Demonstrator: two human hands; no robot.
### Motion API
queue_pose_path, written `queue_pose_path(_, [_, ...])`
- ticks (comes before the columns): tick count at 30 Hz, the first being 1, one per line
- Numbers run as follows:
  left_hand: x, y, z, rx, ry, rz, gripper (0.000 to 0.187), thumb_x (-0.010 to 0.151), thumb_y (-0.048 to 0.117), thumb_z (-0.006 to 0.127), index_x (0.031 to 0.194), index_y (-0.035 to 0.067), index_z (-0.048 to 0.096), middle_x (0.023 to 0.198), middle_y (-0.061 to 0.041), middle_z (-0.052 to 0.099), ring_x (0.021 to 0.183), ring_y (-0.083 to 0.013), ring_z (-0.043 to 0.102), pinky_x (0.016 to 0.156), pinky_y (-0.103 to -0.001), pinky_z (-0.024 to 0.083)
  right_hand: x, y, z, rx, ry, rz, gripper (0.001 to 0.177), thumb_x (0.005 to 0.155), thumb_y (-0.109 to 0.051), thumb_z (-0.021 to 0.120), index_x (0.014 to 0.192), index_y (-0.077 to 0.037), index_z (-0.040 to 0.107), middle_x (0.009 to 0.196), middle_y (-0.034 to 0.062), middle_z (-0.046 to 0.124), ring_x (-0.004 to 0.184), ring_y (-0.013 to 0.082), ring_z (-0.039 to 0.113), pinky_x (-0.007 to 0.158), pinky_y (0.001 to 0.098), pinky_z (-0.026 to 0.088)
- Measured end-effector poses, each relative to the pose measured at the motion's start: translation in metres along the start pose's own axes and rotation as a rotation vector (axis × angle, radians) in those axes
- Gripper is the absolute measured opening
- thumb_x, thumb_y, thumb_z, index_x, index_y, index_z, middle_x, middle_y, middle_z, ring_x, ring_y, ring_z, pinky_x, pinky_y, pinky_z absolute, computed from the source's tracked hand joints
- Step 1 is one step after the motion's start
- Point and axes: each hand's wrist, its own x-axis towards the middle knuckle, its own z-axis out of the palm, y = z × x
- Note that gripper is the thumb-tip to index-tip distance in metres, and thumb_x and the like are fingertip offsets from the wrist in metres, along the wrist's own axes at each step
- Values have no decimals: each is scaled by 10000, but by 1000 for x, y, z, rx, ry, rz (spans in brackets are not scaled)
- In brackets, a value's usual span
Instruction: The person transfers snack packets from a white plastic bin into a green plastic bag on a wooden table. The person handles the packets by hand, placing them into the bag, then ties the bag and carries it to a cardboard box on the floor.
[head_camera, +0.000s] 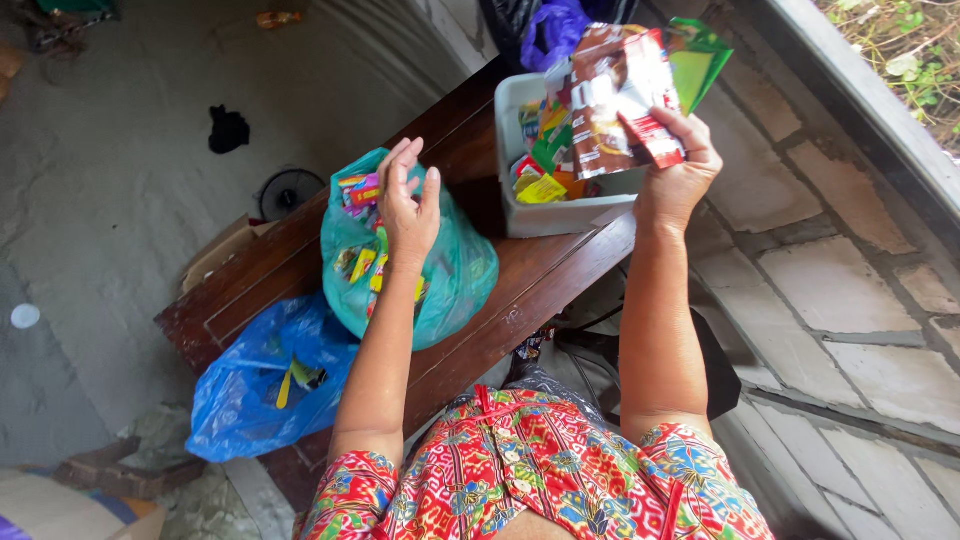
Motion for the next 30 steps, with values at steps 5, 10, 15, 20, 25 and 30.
queue_pose_path(5, [-18, -25, -55, 173, 74, 100, 356, 1019, 114, 680, 1367, 96, 610, 1444, -144, 555, 1336, -351, 570, 1097, -429, 516, -19, -23, 24, 70, -34, -44, 195, 888, 134, 782, 1040, 12, 789, 1100, 46, 680, 1055, 166, 675, 1009, 319, 544])
queue_pose_path(10, [-44, -47, -100, 330, -9, 97, 444, 952, 153, 744, 1365, 90, 595, 1425, -151, 545, 1319, -396, 530, 1118, -486, 444, -43, -41, 51, 128, -75, -40, 205, 890, 129, 789, 1059, 14, 775, 1126, 48, 674, 1088, 177, 672, 1033, 323, 538])
queue_pose_path(15, [-68, -62, -124, 584, -206, -90, 585, 809, 262, 829, 1327, 105, 607, 1378, -124, 545, 1257, -389, 499, 1010, -566, 398, -71, -63, 74, 209, -106, -51, 194, 906, 148, 743, 1051, 24, 779, 1169, 69, 663, 1125, 194, 669, 1067, 337, 538])
queue_pose_path(20, [-87, -100, -136, 694, -302, -148, 519, 772, 283, 819, 1239, 116, 665, 1273, -97, 594, 1207, -334, 539, 983, -517, 439, -103, -75, 96, 195, -119, -17, 209, 859, 123, 735, 1024, 11, 798, 1159, 61, 645, 1105, 193, 673, 1031, 339, 555])
queue_pose_path(25, [-96, -141, -146, 436, -96, -53, 120, 998, 184, 675, 1071, 89, 685, 1101, -126, 709, 1077, -363, 659, 944, -452, 523, -145, -66, 117, -51, -214, -203, 271, 841, 130, 815, 1064, -24, 808, 1148, 74, 665, 1155, 207, 639, 1055, 291, 475])
queue_pose_path(30, [-98, -144, -161, 115, 146, -206, 164, 1057, 190, 617, 1074, 28, 632, 1040, -143, 739, 989, -324, 695, 898, -390, 530, -198, -39, 144, -124, -344, -132, 360, 758, 69, 878, 1062, -113, 811, 1177, 70, 629, 1117, 186, 644, 1009, 270, 493])
